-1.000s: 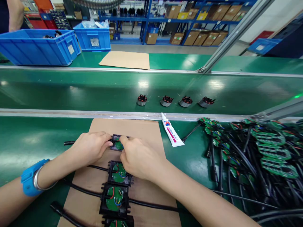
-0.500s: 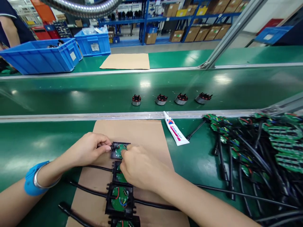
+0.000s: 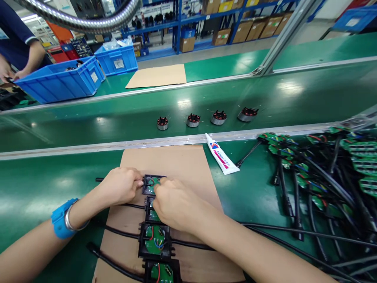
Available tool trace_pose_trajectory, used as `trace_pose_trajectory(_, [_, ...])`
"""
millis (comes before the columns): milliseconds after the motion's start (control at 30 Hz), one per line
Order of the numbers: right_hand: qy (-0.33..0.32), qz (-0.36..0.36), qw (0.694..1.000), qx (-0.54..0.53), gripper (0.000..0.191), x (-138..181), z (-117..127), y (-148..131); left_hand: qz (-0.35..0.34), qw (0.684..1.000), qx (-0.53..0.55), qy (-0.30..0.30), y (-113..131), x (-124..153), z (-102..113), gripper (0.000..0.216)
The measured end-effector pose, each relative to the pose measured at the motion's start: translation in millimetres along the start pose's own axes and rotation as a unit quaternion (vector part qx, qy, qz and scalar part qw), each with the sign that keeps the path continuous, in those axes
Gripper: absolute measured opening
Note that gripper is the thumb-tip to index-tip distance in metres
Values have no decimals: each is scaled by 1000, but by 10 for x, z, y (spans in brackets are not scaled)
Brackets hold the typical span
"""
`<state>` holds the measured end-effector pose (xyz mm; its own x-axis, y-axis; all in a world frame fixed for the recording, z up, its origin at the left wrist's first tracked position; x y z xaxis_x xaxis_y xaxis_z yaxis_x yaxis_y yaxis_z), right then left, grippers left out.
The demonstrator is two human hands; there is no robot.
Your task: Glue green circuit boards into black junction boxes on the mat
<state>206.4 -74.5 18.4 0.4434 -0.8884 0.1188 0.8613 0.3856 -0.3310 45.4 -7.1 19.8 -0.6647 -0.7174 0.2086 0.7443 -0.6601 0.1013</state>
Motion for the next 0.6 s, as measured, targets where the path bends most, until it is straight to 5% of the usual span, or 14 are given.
trace_pose_trajectory(200, [3, 22, 999, 46, 25, -2, 3, -52, -85, 987, -70, 115, 111, 290, -274, 42])
trace_pose_trajectory(333, [-11, 8, 1000, 26, 25, -19, -1, -41, -113, 964, -204, 125, 315, 374, -450, 52])
trace_pose_trajectory(433, [-11, -7, 999, -33, 23, -10, 23, 12, -112, 965, -216, 98, 363, 337, -400, 53])
trace_pose_trajectory(600, [-40, -27, 990, -132, 34, 93, 139, 136, -89, 991, -64, 78, 226, 265, -126, 44])
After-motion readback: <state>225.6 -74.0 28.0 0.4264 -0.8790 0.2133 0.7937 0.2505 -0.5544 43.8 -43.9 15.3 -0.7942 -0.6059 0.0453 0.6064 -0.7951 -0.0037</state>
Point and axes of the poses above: each hand's wrist, its own x-axis away from the middle knuckle, its own z-axis out of the back of the hand, y = z × x, the point moved 2 cm from there along -x, towards the middle knuckle, and after that the axes turned 2 degrees about -y, right-handed, at the moved point
